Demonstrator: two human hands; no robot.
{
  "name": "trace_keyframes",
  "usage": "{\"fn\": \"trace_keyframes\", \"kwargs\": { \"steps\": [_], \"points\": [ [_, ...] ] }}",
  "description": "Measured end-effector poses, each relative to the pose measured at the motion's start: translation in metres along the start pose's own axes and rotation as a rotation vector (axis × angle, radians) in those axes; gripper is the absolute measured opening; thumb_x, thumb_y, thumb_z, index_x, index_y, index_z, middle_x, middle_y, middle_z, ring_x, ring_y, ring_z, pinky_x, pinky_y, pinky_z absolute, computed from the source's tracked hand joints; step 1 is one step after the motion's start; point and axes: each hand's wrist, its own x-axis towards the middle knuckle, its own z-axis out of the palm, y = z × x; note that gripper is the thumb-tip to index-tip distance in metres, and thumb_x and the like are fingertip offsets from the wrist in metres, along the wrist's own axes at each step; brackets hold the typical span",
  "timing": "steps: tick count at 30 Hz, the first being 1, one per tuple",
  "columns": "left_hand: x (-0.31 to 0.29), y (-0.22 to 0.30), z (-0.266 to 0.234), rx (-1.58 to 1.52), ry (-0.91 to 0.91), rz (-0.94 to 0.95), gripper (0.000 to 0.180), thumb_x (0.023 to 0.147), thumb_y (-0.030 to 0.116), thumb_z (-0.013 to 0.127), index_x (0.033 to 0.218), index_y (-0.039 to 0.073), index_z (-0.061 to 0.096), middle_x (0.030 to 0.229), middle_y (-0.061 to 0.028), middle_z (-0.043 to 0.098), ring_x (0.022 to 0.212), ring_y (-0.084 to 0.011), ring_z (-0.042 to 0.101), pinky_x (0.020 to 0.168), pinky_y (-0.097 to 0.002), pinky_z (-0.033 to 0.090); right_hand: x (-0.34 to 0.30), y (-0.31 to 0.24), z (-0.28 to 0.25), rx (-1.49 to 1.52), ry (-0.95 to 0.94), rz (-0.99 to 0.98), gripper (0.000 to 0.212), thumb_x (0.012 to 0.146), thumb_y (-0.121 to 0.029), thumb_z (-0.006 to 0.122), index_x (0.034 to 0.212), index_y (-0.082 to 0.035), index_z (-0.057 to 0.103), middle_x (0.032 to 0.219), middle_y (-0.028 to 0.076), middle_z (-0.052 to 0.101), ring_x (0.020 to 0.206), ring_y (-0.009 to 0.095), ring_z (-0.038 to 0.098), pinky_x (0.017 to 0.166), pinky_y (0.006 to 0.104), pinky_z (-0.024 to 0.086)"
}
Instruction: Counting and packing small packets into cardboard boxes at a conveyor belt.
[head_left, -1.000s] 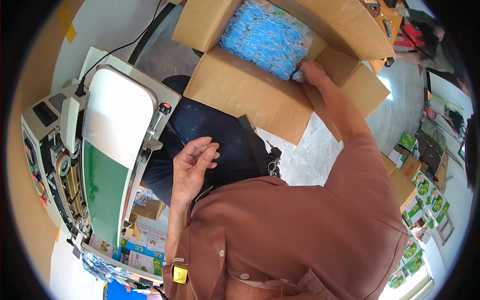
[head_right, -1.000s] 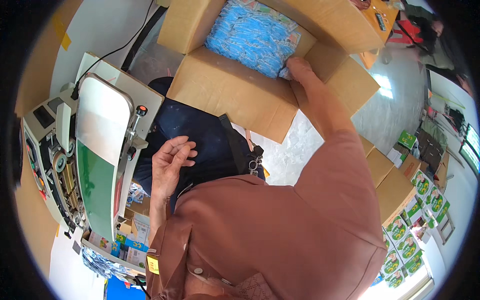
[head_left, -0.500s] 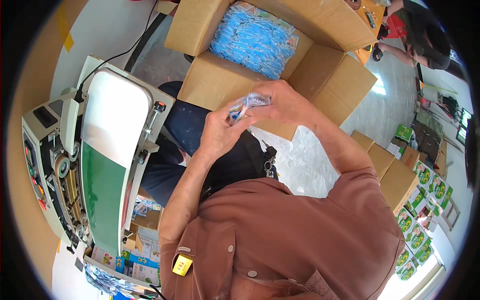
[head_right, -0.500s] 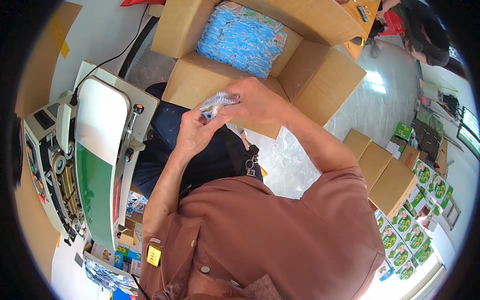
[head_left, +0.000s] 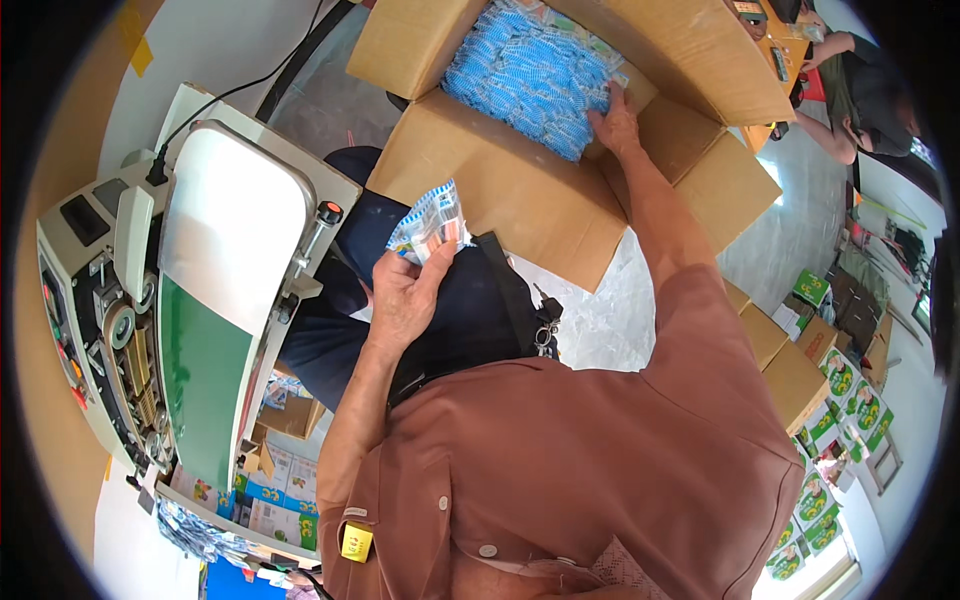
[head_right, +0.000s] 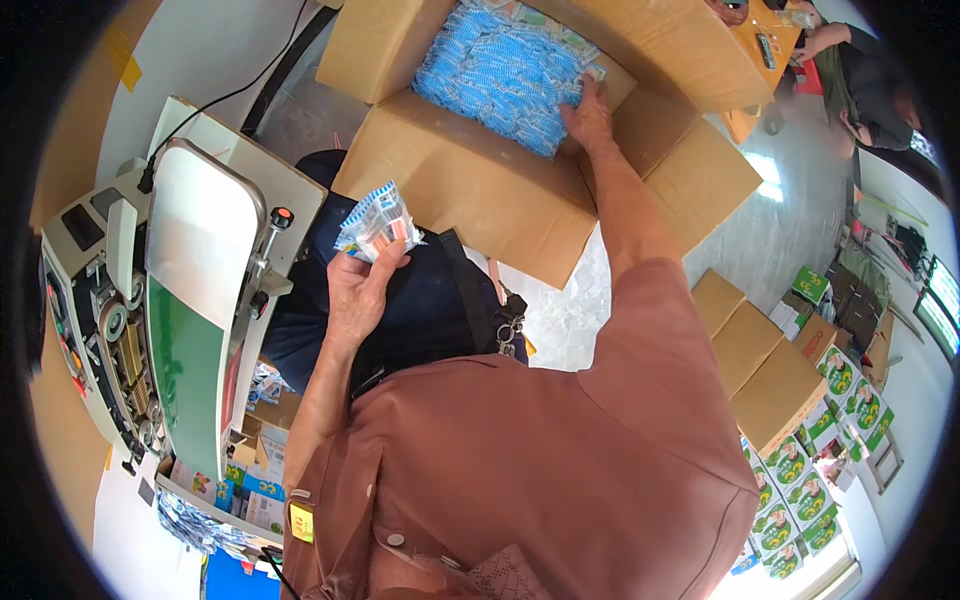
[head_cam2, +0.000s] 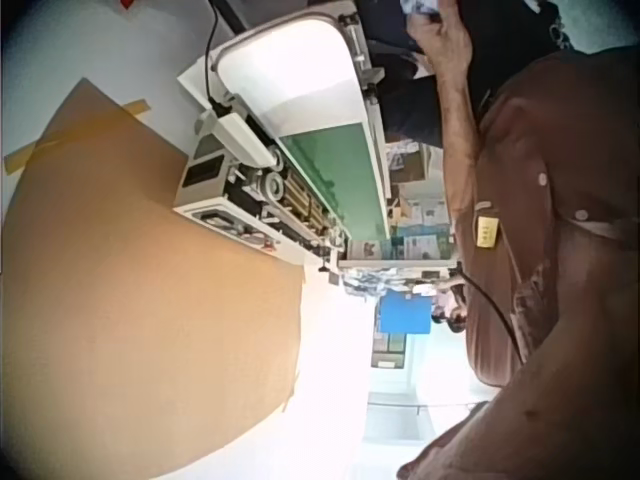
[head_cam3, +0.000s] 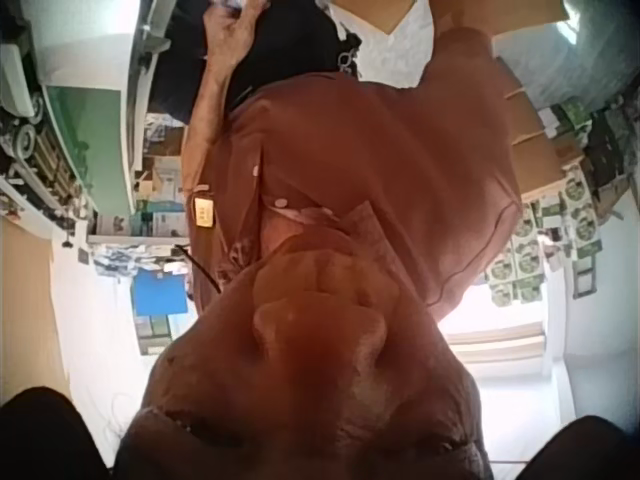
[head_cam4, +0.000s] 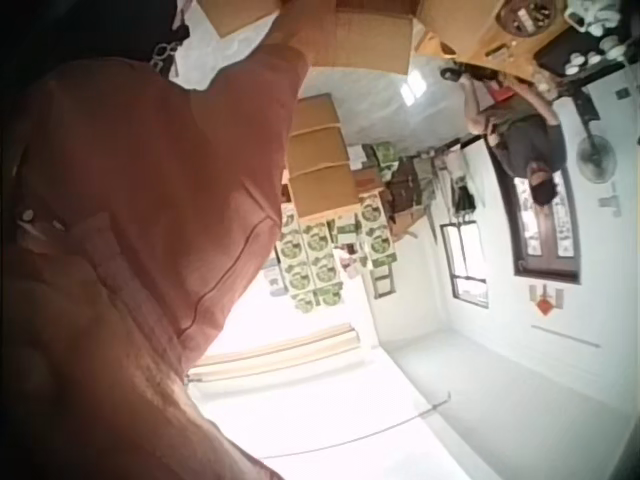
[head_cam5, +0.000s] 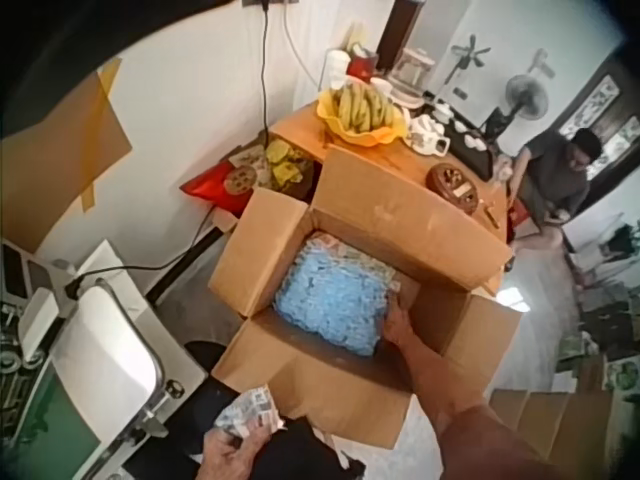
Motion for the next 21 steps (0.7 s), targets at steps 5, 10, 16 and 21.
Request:
{"fn": "trace_keyframes", "kwargs": {
  "steps": [5, 10, 16, 21],
  "points": [
    [-0.004, 0.0, -0.005, 0.0, 0.047, -0.024, 0.021, 0.096, 0.011, 0.066, 0.113, -0.002, 0.068, 0.103, -0.0048, 0.071, 0.09, -0.0104, 0.065, 0.08, -0.0282, 0.056, 0.009, -0.002, 0.021, 0.021, 0.088, -0.037, 0.069, 0.08, -0.02, 0.073, 0.142, -0.011, 0.045, 0.136, 0.025, 0.052, 0.128, 0.041, 0.049, 0.107, 0.0425, 0.043],
    [0.001, 0.0, 0.001, -0.024, 0.016, -0.006, 0.02, 0.096, 0.01, 0.066, 0.114, 0.0, 0.068, 0.099, 0.0033, 0.067, 0.086, -0.0018, 0.056, 0.074, -0.0185, 0.045, 0.006, 0.015, 0.002, 0.104, 0.107, -0.083, 0.045, 0.082, -0.012, 0.068, 0.127, -0.009, 0.064, 0.132, 0.019, 0.06, 0.121, 0.034, 0.059, 0.103, 0.0371, 0.046],
    [0.002, -0.004, -0.001, -0.033, 0.021, 0.001, 0.02, 0.096, 0.01, 0.067, 0.113, 0.0, 0.068, 0.097, 0.004, 0.068, 0.086, -0.0015, 0.056, 0.073, -0.0187, 0.045, 0.016, 0.001, -0.015, 0.155, 0.158, -0.079, 0.033, 0.082, -0.008, 0.065, 0.114, -0.008, 0.072, 0.114, 0.018, 0.069, 0.107, 0.034, 0.065, 0.097, 0.0381, 0.049],
    [0.0, 0.001, -0.005, 0.038, -0.017, -0.053, 0.019, 0.095, 0.012, 0.068, 0.11, 0.0, 0.07, 0.105, 0.0015, 0.067, 0.087, -0.0027, 0.057, 0.074, -0.0194, 0.047, 0.02, 0.007, -0.059, -0.047, 0.119, -0.067, 0.032, 0.084, -0.008, 0.064, 0.115, -0.011, 0.072, 0.097, 0.017, 0.073, 0.09, 0.029, 0.071, 0.085, 0.0367, 0.054]
  ]
}}
